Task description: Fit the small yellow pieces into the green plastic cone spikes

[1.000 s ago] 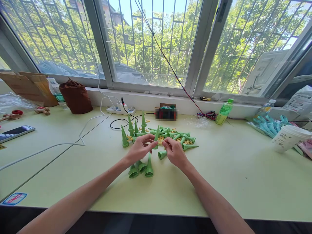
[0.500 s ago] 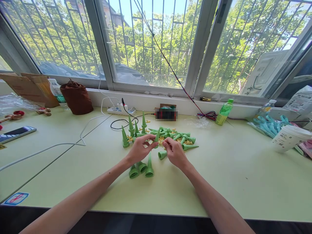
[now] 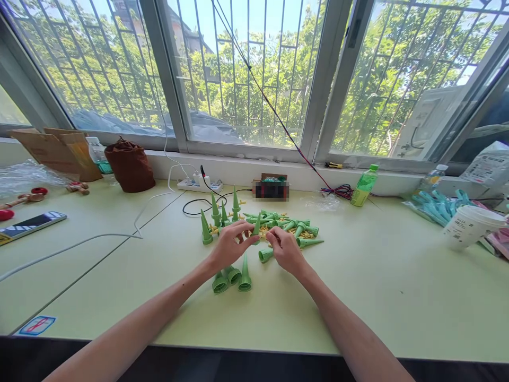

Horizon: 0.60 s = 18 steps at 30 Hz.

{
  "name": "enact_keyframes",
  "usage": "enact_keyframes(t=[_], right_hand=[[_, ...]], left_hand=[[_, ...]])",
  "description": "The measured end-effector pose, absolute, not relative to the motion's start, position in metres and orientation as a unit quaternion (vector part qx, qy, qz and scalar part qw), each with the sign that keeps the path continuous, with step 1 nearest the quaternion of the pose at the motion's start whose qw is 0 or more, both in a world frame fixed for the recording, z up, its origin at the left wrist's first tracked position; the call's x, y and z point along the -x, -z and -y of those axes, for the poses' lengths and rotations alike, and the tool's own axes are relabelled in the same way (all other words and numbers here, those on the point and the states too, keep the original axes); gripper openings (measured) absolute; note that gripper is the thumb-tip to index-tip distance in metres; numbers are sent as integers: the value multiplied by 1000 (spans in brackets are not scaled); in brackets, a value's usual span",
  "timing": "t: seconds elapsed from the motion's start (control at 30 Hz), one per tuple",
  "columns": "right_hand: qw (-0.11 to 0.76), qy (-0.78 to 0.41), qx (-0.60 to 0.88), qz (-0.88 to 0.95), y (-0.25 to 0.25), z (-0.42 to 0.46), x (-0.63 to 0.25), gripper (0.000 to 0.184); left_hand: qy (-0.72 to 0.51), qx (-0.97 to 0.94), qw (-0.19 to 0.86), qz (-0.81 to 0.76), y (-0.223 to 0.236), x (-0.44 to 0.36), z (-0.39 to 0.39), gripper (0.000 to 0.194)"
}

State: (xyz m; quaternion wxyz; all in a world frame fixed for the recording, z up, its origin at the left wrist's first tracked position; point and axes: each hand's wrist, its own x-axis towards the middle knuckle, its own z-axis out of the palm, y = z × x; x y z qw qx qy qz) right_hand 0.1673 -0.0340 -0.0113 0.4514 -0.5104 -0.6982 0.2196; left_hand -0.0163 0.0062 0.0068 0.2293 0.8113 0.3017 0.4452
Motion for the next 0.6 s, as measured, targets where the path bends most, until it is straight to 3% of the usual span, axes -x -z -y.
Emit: enact_keyframes(t=[0.17, 0.43, 0.6], right_hand=[[471, -193, 529, 679, 14, 29, -169, 42], [472, -160, 530, 686, 15, 27, -169, 47], [472, -160, 528, 688, 16, 28, -169, 47]], left_hand=[[-460, -803, 190, -327, -9, 18, -7, 12], [-616, -636, -75, -459, -26, 43, -26, 10], [-636, -570, -120, -506, -26, 54, -40, 9]])
